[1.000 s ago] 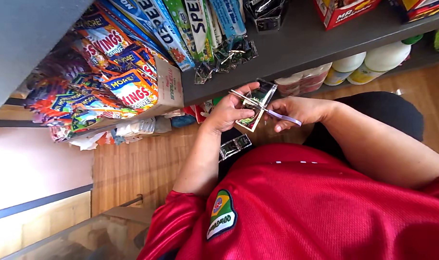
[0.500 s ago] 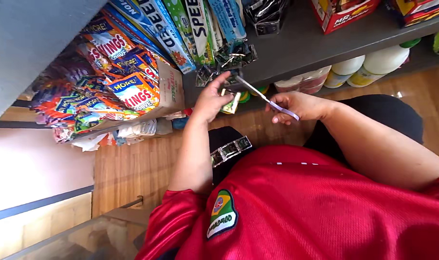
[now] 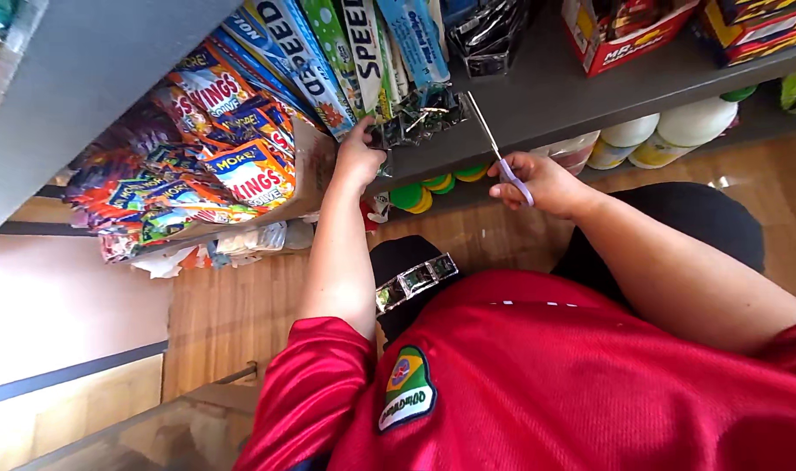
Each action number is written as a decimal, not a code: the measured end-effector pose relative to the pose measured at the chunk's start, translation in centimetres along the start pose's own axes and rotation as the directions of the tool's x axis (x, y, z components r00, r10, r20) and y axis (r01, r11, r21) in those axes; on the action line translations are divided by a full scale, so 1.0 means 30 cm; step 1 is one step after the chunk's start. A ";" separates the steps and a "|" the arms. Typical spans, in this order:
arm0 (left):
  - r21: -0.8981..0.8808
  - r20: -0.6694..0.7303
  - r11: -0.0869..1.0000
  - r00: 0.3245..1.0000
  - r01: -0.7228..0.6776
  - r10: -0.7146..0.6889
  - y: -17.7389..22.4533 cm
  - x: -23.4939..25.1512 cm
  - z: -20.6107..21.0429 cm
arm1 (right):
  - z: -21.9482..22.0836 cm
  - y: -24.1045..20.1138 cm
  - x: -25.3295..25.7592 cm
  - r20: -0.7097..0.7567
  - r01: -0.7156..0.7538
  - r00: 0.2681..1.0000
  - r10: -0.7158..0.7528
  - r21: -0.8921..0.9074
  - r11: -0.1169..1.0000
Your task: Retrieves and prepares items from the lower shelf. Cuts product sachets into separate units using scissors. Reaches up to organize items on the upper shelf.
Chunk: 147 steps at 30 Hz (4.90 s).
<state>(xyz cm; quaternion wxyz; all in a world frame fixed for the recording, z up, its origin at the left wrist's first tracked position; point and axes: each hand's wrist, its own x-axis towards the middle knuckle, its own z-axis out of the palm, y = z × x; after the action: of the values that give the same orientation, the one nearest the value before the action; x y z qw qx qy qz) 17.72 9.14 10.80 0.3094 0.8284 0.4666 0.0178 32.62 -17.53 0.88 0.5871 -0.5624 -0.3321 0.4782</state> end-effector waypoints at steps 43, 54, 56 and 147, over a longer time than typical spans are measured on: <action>-0.260 0.144 0.913 0.922 -0.315 0.359 -0.096 -0.304 0.125 | -0.004 -0.015 -0.014 0.109 -0.027 0.993 0.051 -0.211 0.977; -0.351 0.068 0.885 0.934 -0.306 0.350 -0.005 -0.328 0.051 | -0.037 -0.056 -0.041 0.462 -0.171 0.819 0.341 -0.371 0.913; -0.328 0.151 0.889 0.911 -0.320 0.384 0.007 -0.338 0.051 | -0.035 -0.056 -0.042 0.494 -0.167 0.808 0.321 -0.329 0.929; -0.635 0.293 0.770 0.905 -0.057 0.309 0.044 -0.369 0.128 | -0.023 -0.059 -0.054 0.512 -0.148 0.836 0.200 -0.140 0.979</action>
<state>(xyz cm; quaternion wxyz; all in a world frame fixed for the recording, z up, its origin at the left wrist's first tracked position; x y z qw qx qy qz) 13.71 -1.94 11.26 0.6421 0.7121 0.2813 0.0375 33.08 -19.12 2.74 0.4015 -0.4661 -0.4489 0.6481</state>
